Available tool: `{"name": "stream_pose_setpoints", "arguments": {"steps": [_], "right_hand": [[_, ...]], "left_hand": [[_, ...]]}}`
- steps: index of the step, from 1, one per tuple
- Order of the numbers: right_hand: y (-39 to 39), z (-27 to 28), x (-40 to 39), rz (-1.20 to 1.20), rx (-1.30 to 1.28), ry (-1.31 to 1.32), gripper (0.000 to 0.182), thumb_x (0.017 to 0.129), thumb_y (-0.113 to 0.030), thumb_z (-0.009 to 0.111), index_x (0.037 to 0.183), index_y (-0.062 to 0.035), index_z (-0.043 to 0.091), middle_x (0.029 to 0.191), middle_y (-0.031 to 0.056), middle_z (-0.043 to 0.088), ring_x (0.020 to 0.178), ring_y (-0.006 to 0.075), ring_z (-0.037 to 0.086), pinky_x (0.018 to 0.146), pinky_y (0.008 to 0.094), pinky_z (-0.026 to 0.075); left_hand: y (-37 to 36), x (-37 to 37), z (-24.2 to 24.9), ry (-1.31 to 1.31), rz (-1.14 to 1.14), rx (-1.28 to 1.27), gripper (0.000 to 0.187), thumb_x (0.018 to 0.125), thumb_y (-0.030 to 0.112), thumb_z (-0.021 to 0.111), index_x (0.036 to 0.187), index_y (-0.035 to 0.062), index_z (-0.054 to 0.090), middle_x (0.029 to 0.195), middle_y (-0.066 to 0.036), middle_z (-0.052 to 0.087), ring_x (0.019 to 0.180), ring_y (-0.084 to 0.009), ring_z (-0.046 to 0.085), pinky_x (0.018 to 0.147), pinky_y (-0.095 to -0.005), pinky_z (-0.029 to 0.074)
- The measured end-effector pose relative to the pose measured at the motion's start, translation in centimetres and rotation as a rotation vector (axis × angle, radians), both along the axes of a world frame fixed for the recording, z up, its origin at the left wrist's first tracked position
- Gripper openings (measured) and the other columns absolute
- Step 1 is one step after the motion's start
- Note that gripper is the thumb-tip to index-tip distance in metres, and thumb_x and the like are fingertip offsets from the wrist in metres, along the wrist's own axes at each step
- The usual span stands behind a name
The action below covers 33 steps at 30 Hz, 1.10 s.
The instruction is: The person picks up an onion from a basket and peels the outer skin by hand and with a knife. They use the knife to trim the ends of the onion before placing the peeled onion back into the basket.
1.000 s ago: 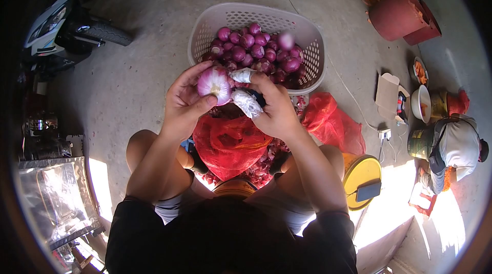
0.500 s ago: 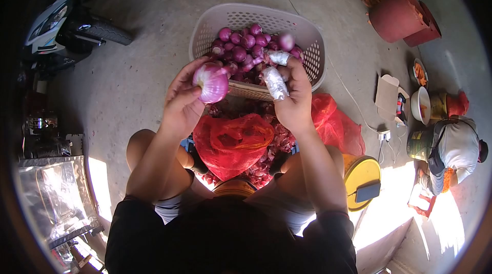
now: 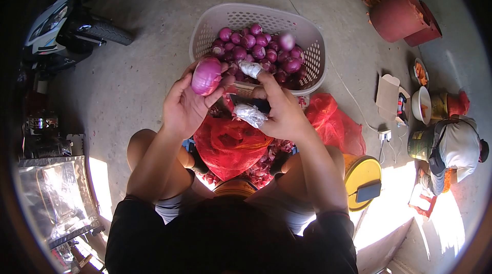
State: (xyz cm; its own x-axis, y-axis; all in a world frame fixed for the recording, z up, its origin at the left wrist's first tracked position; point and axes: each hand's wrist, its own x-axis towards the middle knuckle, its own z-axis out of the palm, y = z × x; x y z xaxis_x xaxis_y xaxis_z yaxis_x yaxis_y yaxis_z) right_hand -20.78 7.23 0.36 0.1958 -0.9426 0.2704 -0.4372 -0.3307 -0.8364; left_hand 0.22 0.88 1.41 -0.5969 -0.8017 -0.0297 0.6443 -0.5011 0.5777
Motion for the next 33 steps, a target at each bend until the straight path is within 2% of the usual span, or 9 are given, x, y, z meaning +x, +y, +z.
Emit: {"name": "stream_pose_setpoints", "arguments": {"steps": [2, 5, 11, 15, 18, 19, 23, 26, 33], "right_hand": [[-0.1, -0.1, 0.3, -0.011, -0.047, 0.002, 0.068, 0.073, -0.014, 0.073, 0.125, -0.0012, 0.032, 0.091, 0.0136, 0.067, 0.083, 0.0331, 0.065, 0.068, 0.0326, 0.049], [-0.3, -0.2, 0.9, 0.012, -0.100, 0.026, 0.062, 0.073, -0.012, 0.071, 0.121, -0.0016, 0.033, 0.094, 0.0140, 0.067, 0.085, 0.0342, 0.065, 0.069, 0.0347, 0.049], [-0.1, 0.1, 1.8, 0.033, -0.148, 0.070, 0.054, 0.073, -0.007, 0.068, 0.116, -0.0032, 0.035, 0.099, 0.0167, 0.065, 0.091, 0.0364, 0.063, 0.072, 0.0393, 0.050], [-0.1, -0.7, 1.0, -0.032, -0.026, 0.000, 0.048, 0.074, -0.006, 0.067, 0.112, -0.0024, 0.038, 0.096, 0.0159, 0.064, 0.090, 0.0369, 0.063, 0.073, 0.0374, 0.050], [-0.6, -1.3, 1.2, -0.001, -0.166, -0.089, 0.048, 0.073, -0.006, 0.068, 0.111, -0.0023, 0.039, 0.094, 0.0167, 0.064, 0.089, 0.0370, 0.063, 0.073, 0.0368, 0.050], [-0.5, -1.5, 1.8, 0.005, -0.130, -0.186, 0.049, 0.073, -0.007, 0.069, 0.112, -0.0020, 0.040, 0.096, 0.0181, 0.064, 0.088, 0.0371, 0.063, 0.072, 0.0377, 0.050], [0.0, -0.2, 2.5, 0.046, -0.229, 0.119, 0.058, 0.067, -0.009, 0.072, 0.116, -0.0033, 0.041, 0.092, 0.0177, 0.061, 0.081, 0.0381, 0.062, 0.068, 0.0418, 0.049], [-0.2, -0.8, 2.6, 0.023, -0.332, 0.244, 0.059, 0.072, -0.012, 0.076, 0.119, -0.0055, 0.041, 0.098, 0.0140, 0.066, 0.087, 0.0316, 0.066, 0.072, 0.0374, 0.050], [-0.7, 0.1, 3.2, -0.018, -0.375, 0.372, 0.055, 0.066, -0.014, 0.078, 0.112, -0.0067, 0.050, 0.090, 0.0147, 0.063, 0.075, 0.0356, 0.062, 0.068, 0.0418, 0.048]], "left_hand": [[0.0, -0.1, -0.3, 0.015, -0.067, 0.060, 0.049, 0.093, 0.032, 0.044, 0.133, 0.0062, 0.033, 0.129, -0.016, 0.047, 0.120, -0.0330, 0.048, 0.099, -0.0412, 0.040], [0.5, -0.3, -0.7, -0.077, -0.094, 0.019, 0.048, 0.093, 0.035, 0.044, 0.133, 0.0097, 0.034, 0.129, -0.014, 0.048, 0.118, -0.0292, 0.049, 0.097, -0.0394, 0.041], [0.9, -0.5, -1.4, -0.099, -0.052, 0.034, 0.045, 0.094, 0.038, 0.044, 0.131, 0.0148, 0.037, 0.124, -0.007, 0.051, 0.102, -0.0163, 0.054, 0.087, -0.0338, 0.044], [0.5, -0.4, -1.4, -0.091, -0.048, 0.041, 0.044, 0.093, 0.038, 0.046, 0.130, 0.0157, 0.037, 0.121, -0.007, 0.052, 0.098, -0.0151, 0.054, 0.085, -0.0325, 0.045], [0.7, -0.7, -1.0, -0.098, 0.006, 0.050, 0.042, 0.094, 0.037, 0.047, 0.129, 0.0154, 0.036, 0.121, -0.008, 0.052, 0.102, -0.0169, 0.054, 0.085, -0.0328, 0.045], [1.0, -0.9, -0.5, -0.125, 0.046, 0.057, 0.042, 0.094, 0.037, 0.047, 0.128, 0.0152, 0.036, 0.122, -0.009, 0.051, 0.104, -0.0178, 0.054, 0.086, -0.0331, 0.046], [1.0, -1.0, -1.0, -0.081, 0.013, 0.095, 0.041, 0.094, 0.041, 0.043, 0.125, 0.0142, 0.037, 0.125, -0.012, 0.051, 0.111, -0.0215, 0.053, 0.092, -0.0351, 0.045], [1.2, -1.1, -0.5, -0.136, -0.027, 0.067, 0.056, 0.094, 0.052, 0.033, 0.129, 0.0088, 0.041, 0.130, -0.013, 0.049, 0.122, -0.0249, 0.046, 0.101, -0.0413, 0.038], [1.5, -1.3, -0.4, -0.120, -0.024, 0.102, 0.061, 0.092, 0.055, 0.030, 0.130, 0.0080, 0.040, 0.129, -0.013, 0.050, 0.122, -0.0244, 0.046, 0.102, -0.0413, 0.036]]}}
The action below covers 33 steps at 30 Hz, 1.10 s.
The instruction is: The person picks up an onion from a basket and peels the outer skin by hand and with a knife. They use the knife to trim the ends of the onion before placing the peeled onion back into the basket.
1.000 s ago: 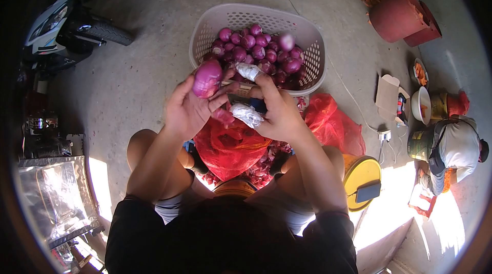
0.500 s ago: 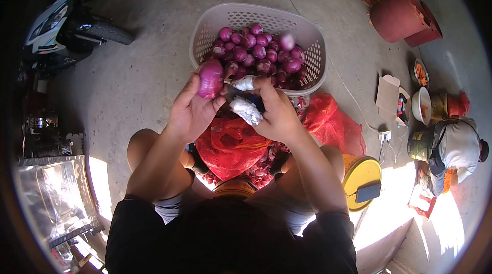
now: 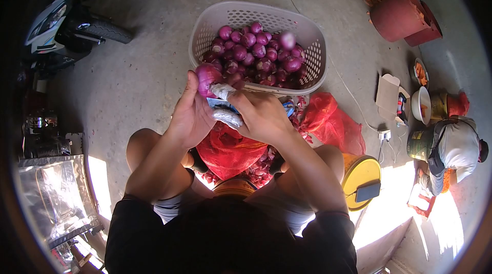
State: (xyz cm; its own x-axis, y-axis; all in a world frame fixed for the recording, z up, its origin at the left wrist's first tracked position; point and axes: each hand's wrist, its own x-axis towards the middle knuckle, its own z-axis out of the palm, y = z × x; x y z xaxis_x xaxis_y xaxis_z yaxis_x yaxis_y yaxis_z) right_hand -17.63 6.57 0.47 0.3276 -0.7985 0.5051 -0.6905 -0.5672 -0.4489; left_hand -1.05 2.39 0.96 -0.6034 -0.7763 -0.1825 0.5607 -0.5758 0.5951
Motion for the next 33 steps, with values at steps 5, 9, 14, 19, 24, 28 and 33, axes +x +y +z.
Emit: {"name": "stream_pose_setpoints", "arguments": {"steps": [5, 9, 14, 19, 24, 28, 33], "right_hand": [[-0.2, -0.7, 0.1, -0.013, -0.010, -0.027, 0.046, 0.058, -0.010, 0.072, 0.100, -0.0085, 0.056, 0.088, 0.0110, 0.060, 0.078, 0.0311, 0.061, 0.063, 0.0410, 0.050], [-0.4, -0.5, 0.3, -0.003, -0.042, -0.054, 0.038, 0.059, -0.009, 0.072, 0.094, -0.0081, 0.058, 0.085, 0.0086, 0.059, 0.076, 0.0284, 0.062, 0.061, 0.0390, 0.051], [-0.7, -0.6, -0.2, -0.006, -0.038, -0.062, 0.049, 0.062, -0.008, 0.076, 0.106, -0.0069, 0.054, 0.080, 0.0127, 0.061, 0.066, 0.0320, 0.062, 0.058, 0.0393, 0.049], [-0.5, -1.2, -0.5, 0.004, -0.033, -0.080, 0.043, 0.058, -0.012, 0.073, 0.097, -0.0070, 0.057, 0.089, 0.0105, 0.059, 0.078, 0.0312, 0.061, 0.064, 0.0405, 0.050], [-0.8, -1.0, -0.4, 0.049, -0.108, -0.047, 0.050, 0.065, -0.010, 0.078, 0.102, -0.0071, 0.045, 0.087, 0.0160, 0.062, 0.069, 0.0340, 0.063, 0.060, 0.0382, 0.050], [-0.8, -0.6, -0.2, 0.053, -0.091, -0.065, 0.049, 0.064, -0.009, 0.078, 0.101, -0.0063, 0.047, 0.086, 0.0156, 0.062, 0.069, 0.0339, 0.063, 0.059, 0.0381, 0.050], [-0.8, -0.3, -0.1, 0.044, -0.057, -0.056, 0.044, 0.062, -0.008, 0.076, 0.100, -0.0046, 0.054, 0.084, 0.0152, 0.062, 0.069, 0.0336, 0.063, 0.059, 0.0369, 0.049]], "left_hand": [[-0.2, 0.1, -0.9, 0.000, -0.016, -0.025, 0.062, 0.092, 0.056, 0.030, 0.130, 0.0079, 0.040, 0.128, -0.012, 0.051, 0.122, -0.0229, 0.046, 0.103, -0.0397, 0.036], [-0.2, 0.1, -1.0, -0.003, 0.001, -0.030, 0.059, 0.093, 0.054, 0.030, 0.128, 0.0082, 0.042, 0.124, -0.008, 0.053, 0.117, -0.0201, 0.049, 0.102, -0.0379, 0.036], [0.0, -0.1, -0.6, 0.067, 0.065, 0.085, 0.035, 0.094, 0.039, 0.043, 0.116, 0.0119, 0.047, 0.110, -0.005, 0.058, 0.104, -0.0172, 0.055, 0.092, -0.0326, 0.044], [0.1, -0.2, -0.9, 0.009, 0.018, 0.035, 0.048, 0.094, 0.047, 0.036, 0.125, 0.0107, 0.042, 0.117, -0.005, 0.056, 0.110, -0.0174, 0.053, 0.095, -0.0355, 0.042], [0.1, -0.1, -0.8, -0.013, 0.007, -0.002, 0.055, 0.094, 0.050, 0.033, 0.131, 0.0101, 0.039, 0.122, -0.005, 0.055, 0.112, -0.0177, 0.053, 0.096, -0.0364, 0.042], [0.2, -0.2, -0.6, 0.041, 0.056, 0.069, 0.043, 0.094, 0.042, 0.041, 0.124, 0.0112, 0.042, 0.118, -0.007, 0.055, 0.110, -0.0198, 0.054, 0.093, -0.0367, 0.045], [0.2, -0.2, -0.4, 0.054, 0.071, 0.099, 0.036, 0.094, 0.038, 0.045, 0.119, 0.0128, 0.044, 0.115, -0.007, 0.056, 0.108, -0.0194, 0.055, 0.092, -0.0358, 0.046]]}}
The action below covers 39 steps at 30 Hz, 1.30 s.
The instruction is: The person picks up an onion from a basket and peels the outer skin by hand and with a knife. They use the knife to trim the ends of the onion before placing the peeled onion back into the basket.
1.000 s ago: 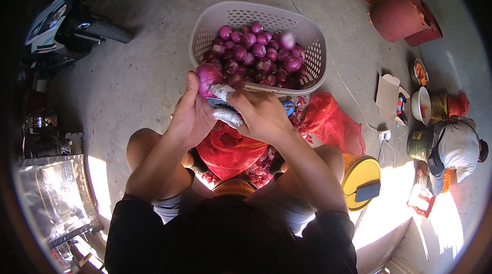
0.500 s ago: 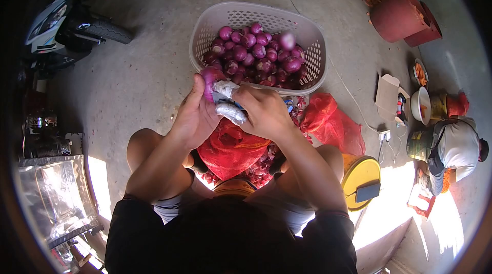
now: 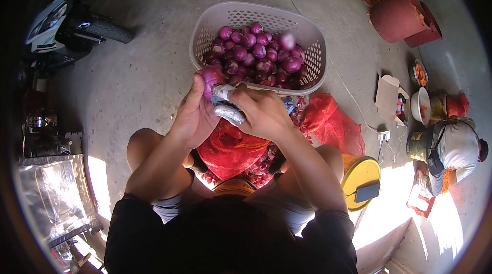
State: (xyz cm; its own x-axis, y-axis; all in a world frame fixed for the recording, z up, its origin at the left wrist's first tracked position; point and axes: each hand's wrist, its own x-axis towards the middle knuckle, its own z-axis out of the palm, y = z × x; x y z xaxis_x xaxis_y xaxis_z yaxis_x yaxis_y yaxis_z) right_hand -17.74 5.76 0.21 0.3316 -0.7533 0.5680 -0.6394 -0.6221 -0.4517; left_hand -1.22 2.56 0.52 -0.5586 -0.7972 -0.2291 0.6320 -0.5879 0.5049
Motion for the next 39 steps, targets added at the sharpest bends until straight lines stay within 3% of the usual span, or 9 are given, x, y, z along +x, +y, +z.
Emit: {"name": "stream_pose_setpoints", "arguments": {"steps": [9, 12, 15, 21, 23, 26, 29, 33, 39], "right_hand": [[-0.5, -1.9, -0.2, -0.003, 0.012, -0.193, 0.042, 0.062, -0.011, 0.074, 0.098, -0.0064, 0.054, 0.083, 0.0117, 0.061, 0.071, 0.0314, 0.062, 0.060, 0.0375, 0.050], [0.7, -1.5, -0.4, -0.047, 0.171, -0.164, 0.052, 0.072, -0.012, 0.077, 0.111, -0.0048, 0.043, 0.104, 0.0185, 0.064, 0.090, 0.0304, 0.066, 0.070, 0.0346, 0.053], [0.1, -2.4, -0.1, -0.017, 0.048, -0.159, 0.055, 0.067, -0.013, 0.075, 0.112, -0.0055, 0.045, 0.083, 0.0161, 0.062, 0.072, 0.0348, 0.063, 0.061, 0.0406, 0.049], [0.1, -1.8, 0.0, -0.030, 0.077, -0.125, 0.053, 0.064, -0.008, 0.073, 0.110, -0.0058, 0.047, 0.084, 0.0164, 0.062, 0.074, 0.0361, 0.063, 0.062, 0.0407, 0.049], [0.0, -1.5, -0.4, -0.014, 0.102, -0.128, 0.047, 0.070, -0.010, 0.075, 0.108, -0.0033, 0.048, 0.095, 0.0174, 0.063, 0.080, 0.0324, 0.065, 0.066, 0.0352, 0.051], [0.1, -1.1, -0.5, -0.021, 0.139, -0.169, 0.041, 0.074, -0.010, 0.074, 0.105, -0.0016, 0.049, 0.099, 0.0164, 0.064, 0.083, 0.0290, 0.066, 0.069, 0.0321, 0.051], [0.3, -1.5, -0.6, -0.044, 0.184, -0.230, 0.039, 0.075, -0.008, 0.073, 0.105, -0.0011, 0.050, 0.098, 0.0148, 0.064, 0.085, 0.0264, 0.066, 0.072, 0.0316, 0.051], [0.1, -1.5, -0.8, -0.082, 0.170, -0.351, 0.042, 0.069, -0.001, 0.067, 0.107, -0.0042, 0.049, 0.096, 0.0162, 0.064, 0.083, 0.0323, 0.066, 0.069, 0.0346, 0.052], [-0.1, -1.3, -1.4, -0.082, 0.151, -0.525, 0.039, 0.074, -0.002, 0.066, 0.109, -0.0033, 0.049, 0.095, 0.0145, 0.066, 0.087, 0.0282, 0.067, 0.072, 0.0320, 0.052]], "left_hand": [[-0.1, 0.0, -0.5, 0.001, 0.021, 0.039, 0.035, 0.093, 0.038, 0.047, 0.118, 0.0139, 0.043, 0.111, -0.004, 0.056, 0.104, -0.0167, 0.056, 0.088, -0.0323, 0.047], [-0.3, 0.2, -0.9, 0.005, 0.004, 0.028, 0.036, 0.093, 0.039, 0.047, 0.118, 0.0137, 0.043, 0.112, -0.004, 0.056, 0.104, -0.0168, 0.056, 0.089, -0.0327, 0.047], [-0.2, 0.2, -0.3, 0.016, -0.016, 0.006, 0.037, 0.093, 0.039, 0.047, 0.119, 0.0132, 0.043, 0.112, -0.005, 0.056, 0.105, -0.0171, 0.056, 0.091, -0.0336, 0.046], [-0.2, 0.1, -0.2, -0.014, 0.007, -0.021, 0.034, 0.093, 0.038, 0.047, 0.118, 0.0157, 0.043, 0.114, -0.004, 0.055, 0.105, -0.0163, 0.056, 0.090, -0.0338, 0.046], [-0.2, 0.2, -0.4, -0.025, 0.000, -0.028, 0.032, 0.094, 0.037, 0.048, 0.118, 0.0175, 0.043, 0.114, -0.003, 0.055, 0.106, -0.0150, 0.055, 0.089, -0.0329, 0.046], [-0.1, 0.0, -0.4, -0.140, -0.033, -0.072, 0.048, 0.095, 0.047, 0.037, 0.126, 0.0110, 0.044, 0.120, -0.003, 0.055, 0.114, -0.0161, 0.050, 0.097, -0.0342, 0.039], [-0.3, 0.1, -0.3, -0.084, -0.049, -0.028, 0.033, 0.093, 0.043, 0.048, 0.115, 0.0185, 0.043, 0.113, 0.000, 0.055, 0.104, -0.0123, 0.053, 0.085, -0.0302, 0.044], [-0.6, 0.7, -0.8, -0.118, -0.108, -0.018, 0.034, 0.092, 0.043, 0.049, 0.114, 0.0181, 0.043, 0.110, -0.001, 0.057, 0.092, -0.0117, 0.055, 0.075, -0.0269, 0.042], [-0.8, 1.0, -0.2, -0.096, -0.148, -0.024, 0.039, 0.093, 0.045, 0.045, 0.117, 0.0159, 0.046, 0.106, -0.002, 0.059, 0.087, -0.0113, 0.054, 0.071, -0.0256, 0.041]]}}
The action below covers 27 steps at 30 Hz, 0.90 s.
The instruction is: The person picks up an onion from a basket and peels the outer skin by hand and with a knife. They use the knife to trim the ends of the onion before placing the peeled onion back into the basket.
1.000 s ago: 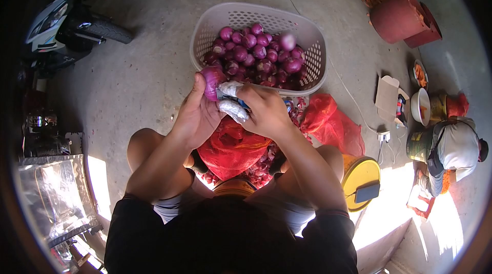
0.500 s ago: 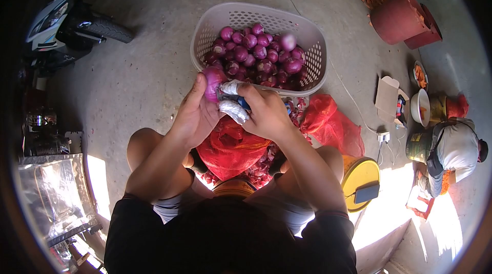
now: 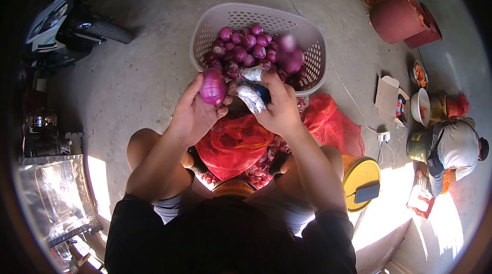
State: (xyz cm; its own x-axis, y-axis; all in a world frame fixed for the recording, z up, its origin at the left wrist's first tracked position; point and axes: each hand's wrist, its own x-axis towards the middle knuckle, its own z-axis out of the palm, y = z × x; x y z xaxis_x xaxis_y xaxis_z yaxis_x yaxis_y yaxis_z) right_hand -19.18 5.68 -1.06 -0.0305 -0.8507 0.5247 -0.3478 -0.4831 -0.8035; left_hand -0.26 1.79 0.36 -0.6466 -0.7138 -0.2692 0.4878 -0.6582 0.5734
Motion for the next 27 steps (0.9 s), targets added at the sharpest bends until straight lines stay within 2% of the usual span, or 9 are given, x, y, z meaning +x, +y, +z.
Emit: {"name": "stream_pose_setpoints", "arguments": {"steps": [2, 5, 7, 9, 11, 14, 18, 24, 27], "right_hand": [[0.1, -0.1, -0.4, -0.001, 0.015, 0.025, 0.042, 0.075, -0.004, 0.068, 0.110, -0.0029, 0.046, 0.095, 0.0152, 0.067, 0.088, 0.0295, 0.067, 0.073, 0.0329, 0.052], [0.3, -0.1, -0.4, 0.084, 0.039, 0.124, 0.048, 0.074, -0.008, 0.070, 0.111, -0.0034, 0.040, 0.095, 0.0152, 0.067, 0.088, 0.0329, 0.066, 0.073, 0.0352, 0.052], [0.7, 0.1, -0.5, 0.118, 0.160, 0.280, 0.054, 0.070, -0.012, 0.072, 0.112, -0.0043, 0.037, 0.090, 0.0162, 0.066, 0.080, 0.0388, 0.064, 0.065, 0.0412, 0.050], [0.8, 0.3, -0.1, 0.122, 0.106, 0.332, 0.057, 0.069, -0.011, 0.071, 0.114, -0.0050, 0.037, 0.087, 0.0160, 0.065, 0.076, 0.0393, 0.063, 0.062, 0.0424, 0.049], [0.8, 0.7, 0.3, 0.125, 0.099, 0.310, 0.057, 0.069, -0.010, 0.071, 0.115, -0.0058, 0.039, 0.087, 0.0158, 0.065, 0.077, 0.0388, 0.063, 0.062, 0.0420, 0.049], [0.6, 0.3, 0.1, 0.147, 0.102, 0.311, 0.054, 0.068, -0.008, 0.071, 0.114, -0.0065, 0.043, 0.089, 0.0158, 0.064, 0.079, 0.0380, 0.063, 0.064, 0.0411, 0.049], [0.3, 0.4, 0.4, 0.155, 0.067, 0.203, 0.048, 0.067, -0.004, 0.069, 0.110, -0.0067, 0.049, 0.092, 0.0159, 0.064, 0.082, 0.0372, 0.063, 0.067, 0.0396, 0.050], [0.3, 0.5, 0.2, 0.172, 0.067, 0.186, 0.046, 0.068, 0.000, 0.068, 0.110, -0.0045, 0.049, 0.096, 0.0159, 0.064, 0.086, 0.0330, 0.065, 0.073, 0.0358, 0.051], [0.0, -0.5, -0.2, 0.180, 0.053, 0.046, 0.044, 0.071, 0.000, 0.068, 0.109, -0.0019, 0.047, 0.099, 0.0163, 0.065, 0.089, 0.0302, 0.066, 0.075, 0.0335, 0.051]], "left_hand": [[-0.1, 0.0, 0.2, 0.035, 0.001, 0.027, 0.032, 0.091, 0.042, 0.051, 0.113, 0.0190, 0.043, 0.106, -0.003, 0.060, 0.087, -0.0118, 0.056, 0.070, -0.0251, 0.041], [0.0, 0.0, -0.1, 0.012, 0.017, 0.000, 0.031, 0.092, 0.040, 0.051, 0.114, 0.0194, 0.043, 0.106, -0.002, 0.060, 0.088, -0.0118, 0.056, 0.071, -0.0259, 0.041], [0.1, -0.1, -0.4, -0.010, 0.038, 0.004, 0.032, 0.092, 0.038, 0.052, 0.116, 0.0196, 0.041, 0.109, -0.002, 0.058, 0.092, -0.0118, 0.056, 0.075, -0.0277, 0.043], [0.4, -0.4, -0.2, -0.039, 0.061, -0.013, 0.034, 0.093, 0.038, 0.050, 0.119, 0.0182, 0.042, 0.112, -0.001, 0.056, 0.097, -0.0123, 0.055, 0.080, -0.0288, 0.043], [0.8, -0.8, 0.7, -0.074, 0.089, -0.052, 0.039, 0.094, 0.041, 0.044, 0.124, 0.0152, 0.043, 0.115, -0.001, 0.055, 0.103, -0.0134, 0.054, 0.087, -0.0292, 0.042], [0.9, -0.9, 0.8, -0.064, 0.091, -0.077, 0.037, 0.095, 0.038, 0.044, 0.124, 0.0156, 0.042, 0.115, -0.001, 0.054, 0.107, -0.0139, 0.053, 0.090, -0.0304, 0.042], [0.9, -0.7, 0.1, -0.066, 0.095, -0.088, 0.035, 0.095, 0.038, 0.044, 0.123, 0.0159, 0.043, 0.115, -0.001, 0.055, 0.105, -0.0133, 0.053, 0.086, -0.0296, 0.043], [1.0, -0.7, 0.4, -0.072, 0.067, -0.077, 0.037, 0.094, 0.039, 0.046, 0.123, 0.0173, 0.043, 0.114, 0.000, 0.055, 0.100, -0.0122, 0.053, 0.081, -0.0295, 0.043], [0.8, -0.3, 0.4, -0.047, 0.030, -0.074, 0.039, 0.092, 0.039, 0.050, 0.124, 0.0181, 0.040, 0.114, 0.000, 0.054, 0.101, -0.0122, 0.053, 0.081, -0.0305, 0.044]]}}
